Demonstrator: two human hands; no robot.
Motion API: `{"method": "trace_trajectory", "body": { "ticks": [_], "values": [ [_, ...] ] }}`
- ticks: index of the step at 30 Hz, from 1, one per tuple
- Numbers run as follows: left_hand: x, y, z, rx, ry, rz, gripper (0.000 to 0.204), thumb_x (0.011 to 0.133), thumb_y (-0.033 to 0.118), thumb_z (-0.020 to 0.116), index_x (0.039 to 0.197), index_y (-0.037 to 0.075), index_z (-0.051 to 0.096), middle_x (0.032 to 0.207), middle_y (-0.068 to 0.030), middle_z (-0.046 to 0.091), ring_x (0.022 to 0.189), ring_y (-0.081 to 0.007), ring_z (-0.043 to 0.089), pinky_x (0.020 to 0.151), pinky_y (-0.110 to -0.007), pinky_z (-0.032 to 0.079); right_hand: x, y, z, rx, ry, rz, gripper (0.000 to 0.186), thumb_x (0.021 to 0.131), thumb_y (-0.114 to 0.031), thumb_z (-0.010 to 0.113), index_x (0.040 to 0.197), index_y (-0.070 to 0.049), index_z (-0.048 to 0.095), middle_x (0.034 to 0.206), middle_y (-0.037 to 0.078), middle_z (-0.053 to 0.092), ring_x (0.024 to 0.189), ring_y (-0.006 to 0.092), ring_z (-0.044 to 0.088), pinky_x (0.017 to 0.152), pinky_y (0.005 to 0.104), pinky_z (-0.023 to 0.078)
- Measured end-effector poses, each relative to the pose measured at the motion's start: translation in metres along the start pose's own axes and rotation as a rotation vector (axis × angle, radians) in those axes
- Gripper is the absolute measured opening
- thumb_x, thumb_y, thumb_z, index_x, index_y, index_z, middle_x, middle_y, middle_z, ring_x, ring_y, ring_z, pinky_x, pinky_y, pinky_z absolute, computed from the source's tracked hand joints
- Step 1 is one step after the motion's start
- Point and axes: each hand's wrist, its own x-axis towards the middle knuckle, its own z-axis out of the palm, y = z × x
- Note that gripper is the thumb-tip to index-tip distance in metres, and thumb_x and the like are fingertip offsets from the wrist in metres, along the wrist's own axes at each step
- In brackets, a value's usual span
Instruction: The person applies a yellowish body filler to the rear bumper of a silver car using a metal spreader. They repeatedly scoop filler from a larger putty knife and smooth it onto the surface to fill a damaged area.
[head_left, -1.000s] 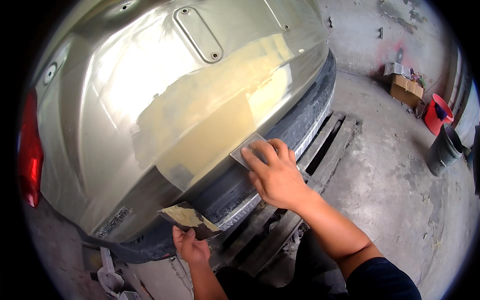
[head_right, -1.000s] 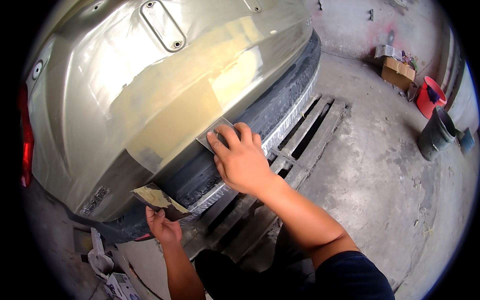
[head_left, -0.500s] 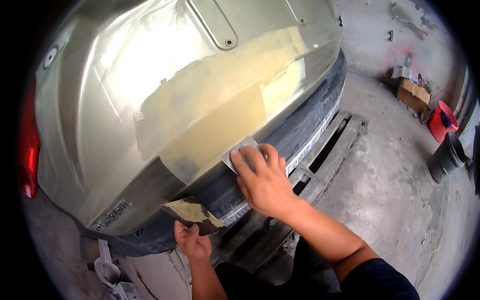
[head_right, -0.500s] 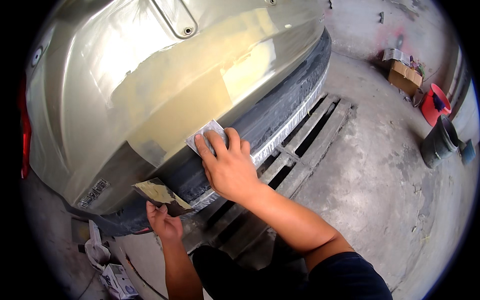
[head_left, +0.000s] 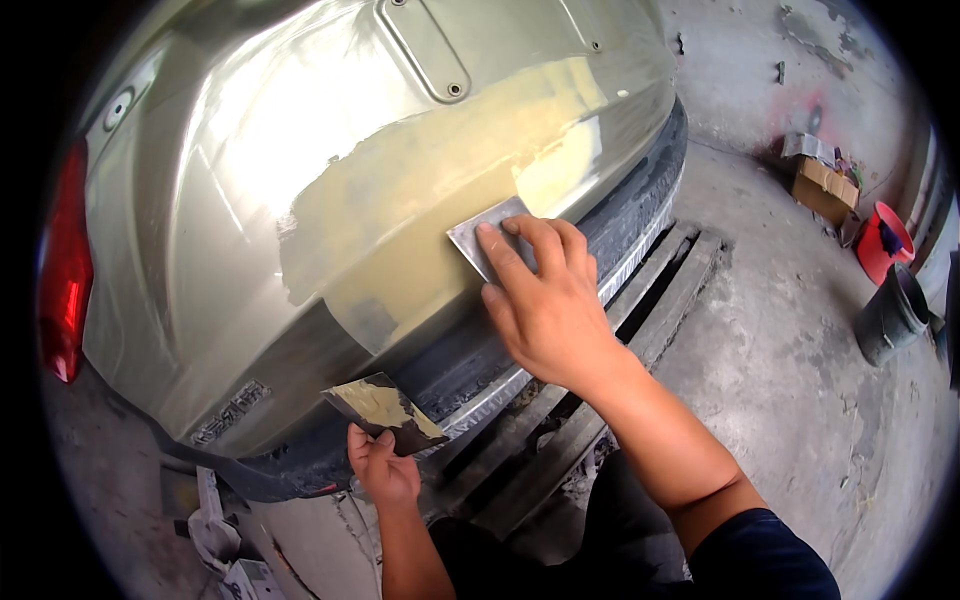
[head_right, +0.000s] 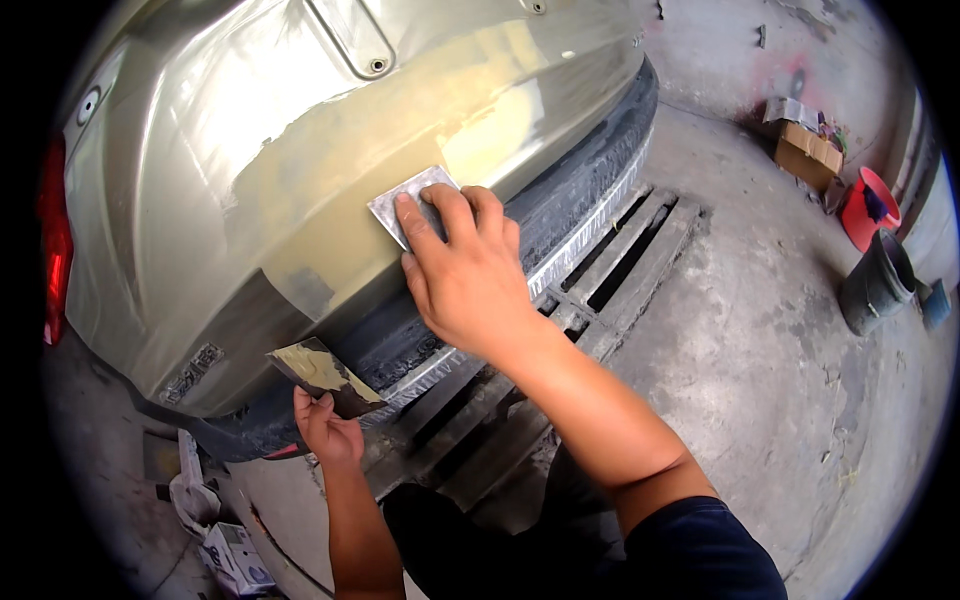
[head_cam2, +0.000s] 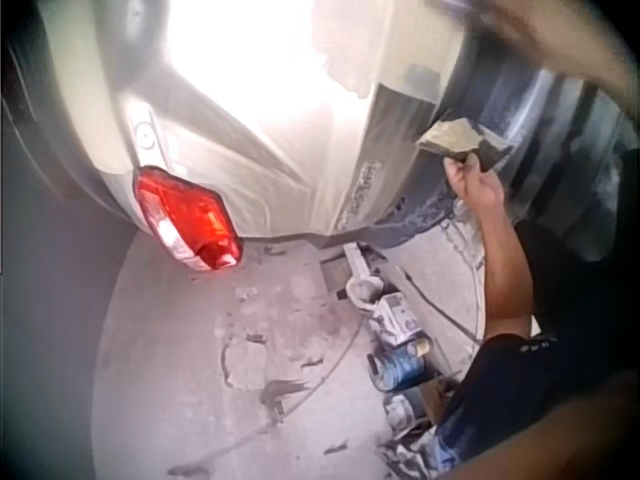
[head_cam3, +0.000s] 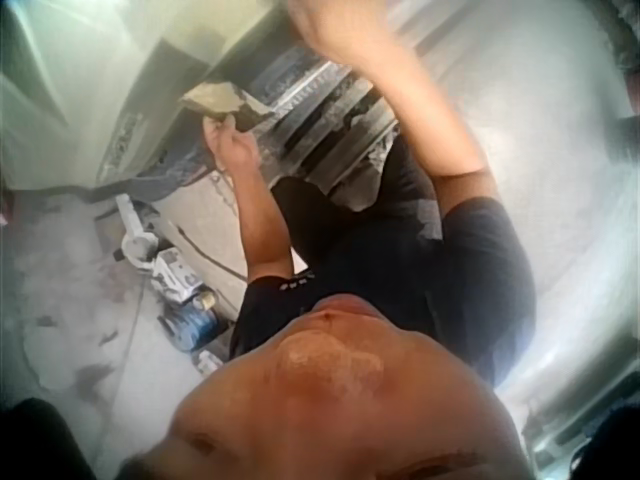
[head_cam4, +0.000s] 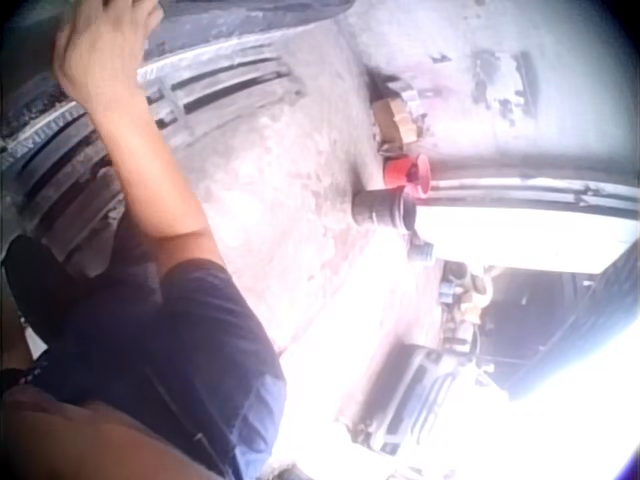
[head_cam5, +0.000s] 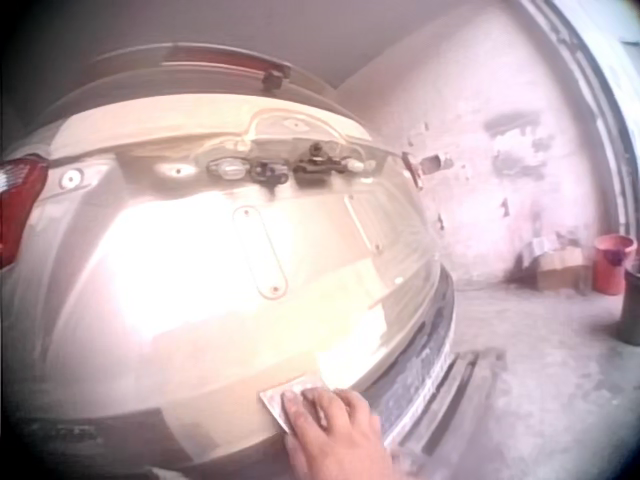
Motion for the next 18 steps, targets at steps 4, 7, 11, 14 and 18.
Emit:
{"method": "trace_trajectory", "body": {
  "ticks": [4,7,11,14,18],
  "values": [
    [0.000,-0.001,0.000,-0.004,-0.012,-0.002,0.040,0.090,-0.001,0.055,0.130,-0.004,0.054,0.127,-0.0139,0.065,0.118,-0.0229,0.063,0.107,-0.039,0.048,-0.017,-0.027,0.026,0.015,-0.086,-0.016,0.055,0.087,-0.017,0.070,0.140,-0.006,0.059,0.135,0.014,0.052,0.121,0.0432,0.047,0.089,0.0524,0.043],
    [-0.001,-0.002,0.001,0.007,0.000,-0.007,0.040,0.090,-0.001,0.054,0.130,-0.004,0.054,0.127,-0.0139,0.065,0.118,-0.0227,0.063,0.106,-0.039,0.048,-0.042,-0.033,0.043,-0.005,-0.137,-0.013,0.057,0.085,-0.016,0.071,0.140,-0.007,0.058,0.135,0.013,0.052,0.120,0.0435,0.047,0.089,0.0514,0.042],
    [-0.001,-0.001,0.005,0.014,0.016,-0.003,0.040,0.091,-0.001,0.055,0.130,-0.004,0.055,0.128,-0.0140,0.064,0.119,-0.0223,0.062,0.107,-0.039,0.047,-0.053,-0.028,0.048,-0.024,-0.165,-0.026,0.059,0.085,-0.016,0.071,0.141,-0.007,0.058,0.135,0.013,0.052,0.120,0.0434,0.046,0.089,0.0507,0.042],
    [0.000,0.000,0.009,0.004,0.036,-0.020,0.038,0.089,-0.003,0.054,0.128,-0.004,0.055,0.126,-0.0137,0.065,0.117,-0.0219,0.062,0.107,-0.039,0.046,-0.053,-0.028,0.037,-0.026,-0.212,-0.012,0.058,0.085,-0.017,0.070,0.141,-0.008,0.058,0.135,0.013,0.052,0.121,0.0433,0.046,0.089,0.0508,0.042],
    [-0.001,0.011,0.014,-0.005,0.064,-0.024,0.038,0.091,-0.006,0.052,0.129,-0.003,0.055,0.127,-0.0128,0.064,0.119,-0.0217,0.061,0.109,-0.039,0.046,-0.062,-0.029,0.010,0.048,-0.191,0.034,0.057,0.086,-0.016,0.071,0.141,-0.009,0.059,0.136,0.014,0.052,0.123,0.0429,0.046,0.095,0.0530,0.043]
  ]
}}
